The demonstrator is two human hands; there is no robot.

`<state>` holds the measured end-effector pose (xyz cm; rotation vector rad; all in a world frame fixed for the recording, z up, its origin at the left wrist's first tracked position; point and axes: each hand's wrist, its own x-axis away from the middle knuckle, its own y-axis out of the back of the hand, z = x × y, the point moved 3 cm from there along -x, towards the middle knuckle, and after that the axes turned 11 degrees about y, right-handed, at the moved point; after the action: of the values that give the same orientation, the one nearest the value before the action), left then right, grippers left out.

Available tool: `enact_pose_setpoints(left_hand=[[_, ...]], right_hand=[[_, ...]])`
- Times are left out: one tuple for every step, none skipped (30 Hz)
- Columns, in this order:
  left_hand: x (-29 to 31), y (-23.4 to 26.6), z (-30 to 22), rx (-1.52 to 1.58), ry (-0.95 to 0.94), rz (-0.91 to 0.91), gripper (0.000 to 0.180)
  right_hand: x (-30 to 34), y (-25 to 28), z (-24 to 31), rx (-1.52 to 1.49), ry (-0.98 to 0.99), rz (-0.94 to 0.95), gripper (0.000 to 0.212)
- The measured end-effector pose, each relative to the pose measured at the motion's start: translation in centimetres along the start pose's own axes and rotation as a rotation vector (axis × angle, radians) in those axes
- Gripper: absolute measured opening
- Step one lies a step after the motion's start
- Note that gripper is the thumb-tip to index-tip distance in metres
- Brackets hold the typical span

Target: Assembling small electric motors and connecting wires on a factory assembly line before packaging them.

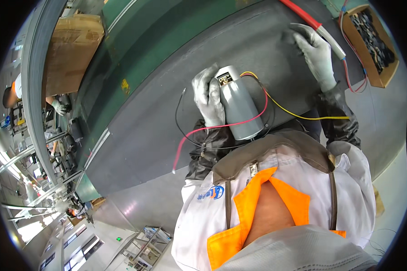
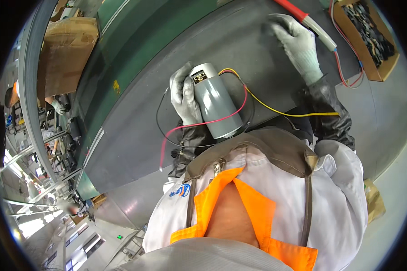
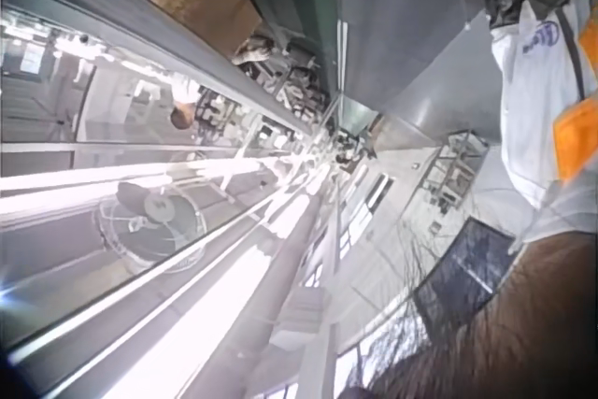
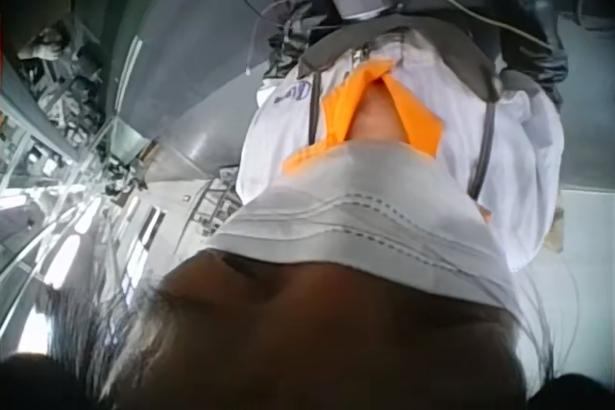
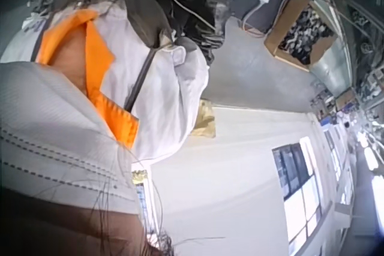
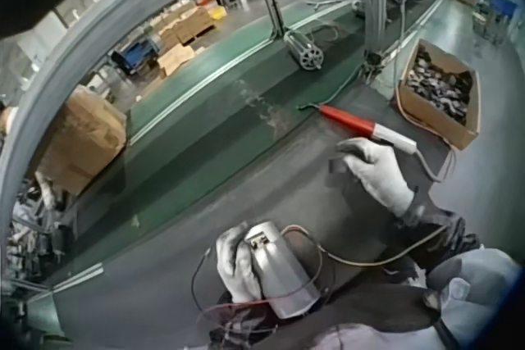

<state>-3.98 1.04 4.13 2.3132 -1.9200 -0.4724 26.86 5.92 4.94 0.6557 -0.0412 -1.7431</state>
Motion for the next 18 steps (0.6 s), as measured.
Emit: enact_pose_setpoints(left_hand=[[0.1,-0.5,1.6,0.189,0.133,0.008,0.032],[0.4,-0.5,1.8,0.209,0.169,0.014,0.032],[0.5,-0.5,2.0,0.234,0.204,0.018,0.031],[0.3,-0.7,1.6,0.219,0.184,0.045,0.034],[0.3,-0.9,1.4,0.222,0.186,0.043,0.034],[0.3,-1.2,1.2,0.256,0.194,0.059,0.034],[0.3,-1.3,1.0,0.289,0.201,0.073,0.034],[0.3,-1.3,0.7,0.318,0.199,0.076,0.034],[0.4,-1.2,0.9,0.32,0.197,0.07,0.034],[0.4,-1.3,1.2,0.336,0.2,0.075,0.033],[0.3,-1.4,1.5,0.353,0.203,0.081,0.033],[0.4,-1.5,1.8,0.36,0.236,0.086,0.033],[0.4,-1.5,1.7,0.362,0.236,0.084,0.033],[0.3,-1.5,1.6,0.348,0.225,0.092,0.032],[0.3,-1.6,1.5,0.333,0.215,0.102,0.031],[0.2,-1.6,1.6,0.333,0.217,0.105,0.031],[0.1,-1.5,1.5,0.263,0.187,0.102,0.031],[0.0,-1.5,1.4,0.193,0.158,0.1,0.03]], right_hand=[[0.6,-1.5,0.9,-0.303,-0.236,0.05,0.033],[1.0,-3.0,2.5,-0.399,-0.286,0.16,0.033],[1.1,-4.5,5.6,-0.554,-0.315,0.264,0.033],[1.3,-5.9,6.9,-0.597,-0.359,0.334,0.033],[1.8,-7.2,7.5,-0.637,-0.408,0.403,0.032],[2.0,-8.2,7.8,-0.697,-0.43,0.423,0.031],[2.1,-9.1,8.1,-0.757,-0.452,0.445,0.031],[2.0,-9.7,8.5,-0.729,-0.428,0.456,0.03],[1.8,-10.0,8.8,-0.728,-0.425,0.462,0.03],[1.6,-10.3,8.8,-0.658,-0.401,0.486,0.031],[1.4,-10.4,8.8,-0.587,-0.377,0.509,0.031],[1.3,-10.5,8.7,-0.579,-0.38,0.509,0.031],[1.2,-10.6,8.7,-0.545,-0.372,0.542,0.032],[1.2,-10.5,8.7,-0.511,-0.365,0.572,0.033],[0.8,-10.4,8.8,-0.508,-0.368,0.571,0.033],[0.3,-10.5,9.3,-0.419,-0.307,0.62,0.034],[-0.1,-10.6,9.8,-0.33,-0.247,0.667,0.035],[-0.2,-10.7,10.5,-0.307,-0.255,0.695,0.04]])
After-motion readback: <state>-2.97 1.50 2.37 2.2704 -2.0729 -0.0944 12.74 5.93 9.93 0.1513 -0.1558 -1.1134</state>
